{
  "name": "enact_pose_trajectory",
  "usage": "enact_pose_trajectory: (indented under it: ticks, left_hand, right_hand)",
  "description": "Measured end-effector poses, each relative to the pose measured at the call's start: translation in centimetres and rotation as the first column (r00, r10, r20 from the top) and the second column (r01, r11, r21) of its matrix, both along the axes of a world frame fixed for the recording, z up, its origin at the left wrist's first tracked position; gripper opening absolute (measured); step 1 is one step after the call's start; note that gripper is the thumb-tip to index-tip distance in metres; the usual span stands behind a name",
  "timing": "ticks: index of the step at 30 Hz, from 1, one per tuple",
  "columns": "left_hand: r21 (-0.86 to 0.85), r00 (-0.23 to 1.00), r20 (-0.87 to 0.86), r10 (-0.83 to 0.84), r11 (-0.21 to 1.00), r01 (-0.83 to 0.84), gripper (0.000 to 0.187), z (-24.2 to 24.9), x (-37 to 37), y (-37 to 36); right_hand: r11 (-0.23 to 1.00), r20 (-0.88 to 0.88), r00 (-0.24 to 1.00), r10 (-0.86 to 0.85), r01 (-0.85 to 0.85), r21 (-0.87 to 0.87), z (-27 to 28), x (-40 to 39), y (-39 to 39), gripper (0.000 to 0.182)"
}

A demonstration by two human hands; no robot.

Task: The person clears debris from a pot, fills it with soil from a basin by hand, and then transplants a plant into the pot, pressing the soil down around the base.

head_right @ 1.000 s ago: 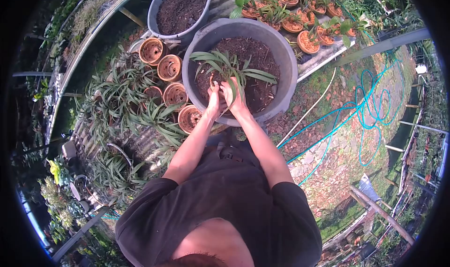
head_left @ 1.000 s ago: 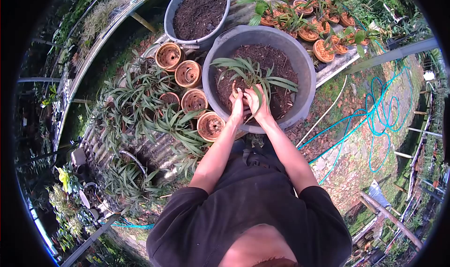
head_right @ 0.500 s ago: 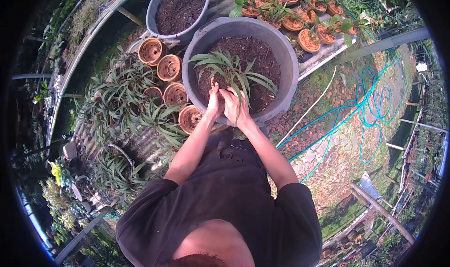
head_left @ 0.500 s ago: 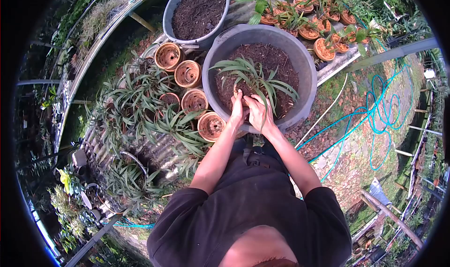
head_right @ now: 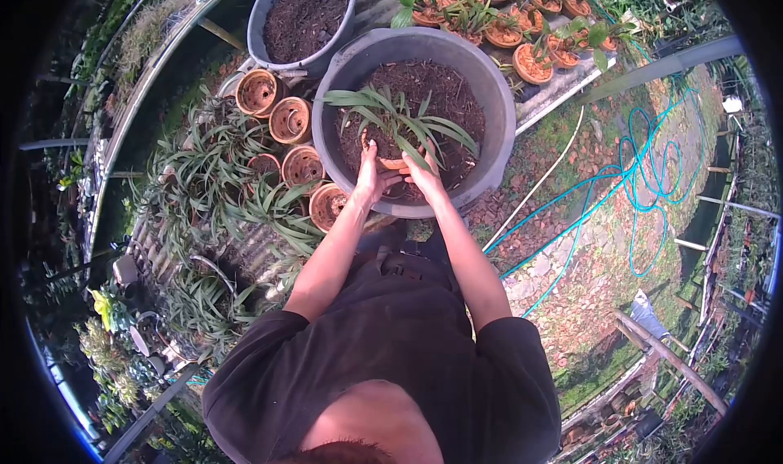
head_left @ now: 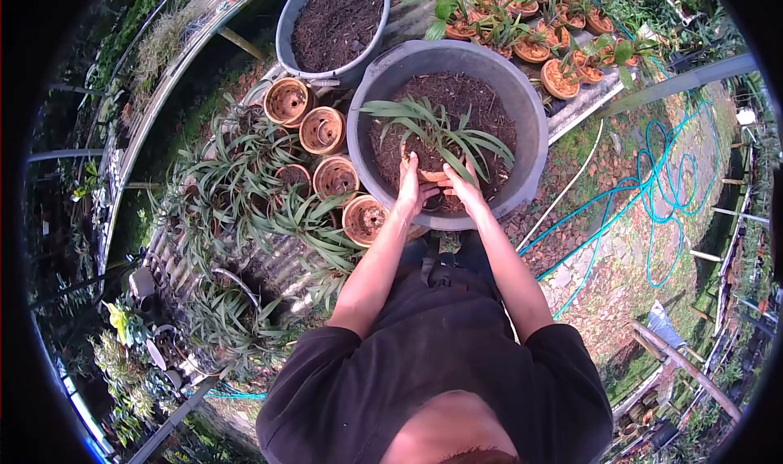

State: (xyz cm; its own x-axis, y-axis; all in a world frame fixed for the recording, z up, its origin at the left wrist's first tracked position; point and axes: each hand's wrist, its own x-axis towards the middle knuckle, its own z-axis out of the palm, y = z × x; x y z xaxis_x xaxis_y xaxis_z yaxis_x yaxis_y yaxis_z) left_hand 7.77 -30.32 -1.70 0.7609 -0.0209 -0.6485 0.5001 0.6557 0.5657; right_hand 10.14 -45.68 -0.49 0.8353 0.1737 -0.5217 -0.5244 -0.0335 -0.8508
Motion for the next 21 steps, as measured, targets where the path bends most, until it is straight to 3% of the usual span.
enact_pose_trajectory:
  ticks: [1, 4, 6, 8, 10, 11, 12, 13, 14, 16, 17, 19, 21]
  left_hand:
    - [0.030, 0.998, -0.044, -0.048, 0.998, 0.050, 0.074, 0.8, 0.1, 0.3]
    - [0.082, 0.989, -0.063, -0.135, 0.987, 0.140, 0.067, 0.1, -0.1, 1.9]
    - [-0.071, 0.989, -0.021, -0.145, 0.987, 0.143, 0.070, -3.2, 0.5, 3.8]
    - [-0.068, 0.977, -0.070, -0.200, 0.978, 0.195, 0.075, -2.8, 0.5, 4.2]
    - [-0.084, 0.950, -0.089, -0.300, 0.952, 0.293, 0.079, 0.7, 0.9, 4.5]
    - [-0.079, 0.957, -0.074, -0.281, 0.958, 0.275, 0.080, 4.2, 0.8, 4.3]
    - [-0.099, 0.963, 0.010, -0.271, 0.958, 0.271, 0.079, 3.9, 0.8, 4.5]
    - [-0.119, 0.961, 0.097, -0.259, 0.956, 0.270, 0.077, 3.1, 0.9, 4.9]
    - [-0.140, 0.952, 0.184, -0.244, 0.952, 0.271, 0.075, 2.3, 1.0, 5.3]
    - [-0.133, 0.971, 0.151, -0.188, 0.969, 0.208, 0.063, 1.7, 0.8, 5.9]
    - [-0.129, 0.969, 0.170, -0.176, 0.971, 0.199, 0.065, -2.1, 0.9, 6.8]
    - [-0.141, 0.973, 0.193, -0.127, 0.978, 0.156, 0.068, -3.3, 0.7, 7.1]
    - [-0.179, 0.979, 0.197, -0.058, 0.979, 0.094, 0.069, -1.9, 0.0, 7.1]
  right_hand:
    - [0.996, -0.114, 0.993, 0.011, -0.001, 0.087, -0.8, 0.4, -0.3, 0.077]
    - [0.947, -0.151, 0.986, 0.067, -0.015, 0.321, -3.0, 0.7, -1.6, 0.076]
    - [0.931, -0.224, 0.969, 0.101, -0.013, 0.364, -4.3, 1.2, -2.4, 0.068]
    - [0.927, -0.255, 0.956, 0.145, -0.040, 0.374, -4.2, 1.7, -3.3, 0.064]
    - [0.922, -0.269, 0.948, 0.172, -0.059, 0.383, -2.7, 2.1, -4.4, 0.060]
    - [0.939, -0.201, 0.965, 0.166, -0.092, 0.331, 0.3, 2.0, -4.8, 0.059]
    - [0.953, -0.134, 0.978, 0.162, -0.119, 0.277, 2.5, 1.7, -4.9, 0.059]
    - [0.922, -0.144, 0.961, 0.238, -0.177, 0.345, 3.6, 2.6, -5.5, 0.076]
    - [0.898, -0.116, 0.949, 0.293, -0.231, 0.374, 4.7, 3.2, -6.0, 0.076]
    - [0.871, -0.067, 0.937, 0.343, -0.291, 0.396, 4.5, 4.2, -6.4, 0.077]
    - [0.868, -0.046, 0.933, 0.356, -0.312, 0.385, 4.8, 4.5, -6.3, 0.077]
    - [0.861, -0.009, 0.925, 0.381, -0.351, 0.367, 4.9, 4.9, -6.1, 0.075]
    - [0.862, -0.094, 0.939, 0.330, -0.259, 0.437, 4.3, 4.8, -6.5, 0.076]
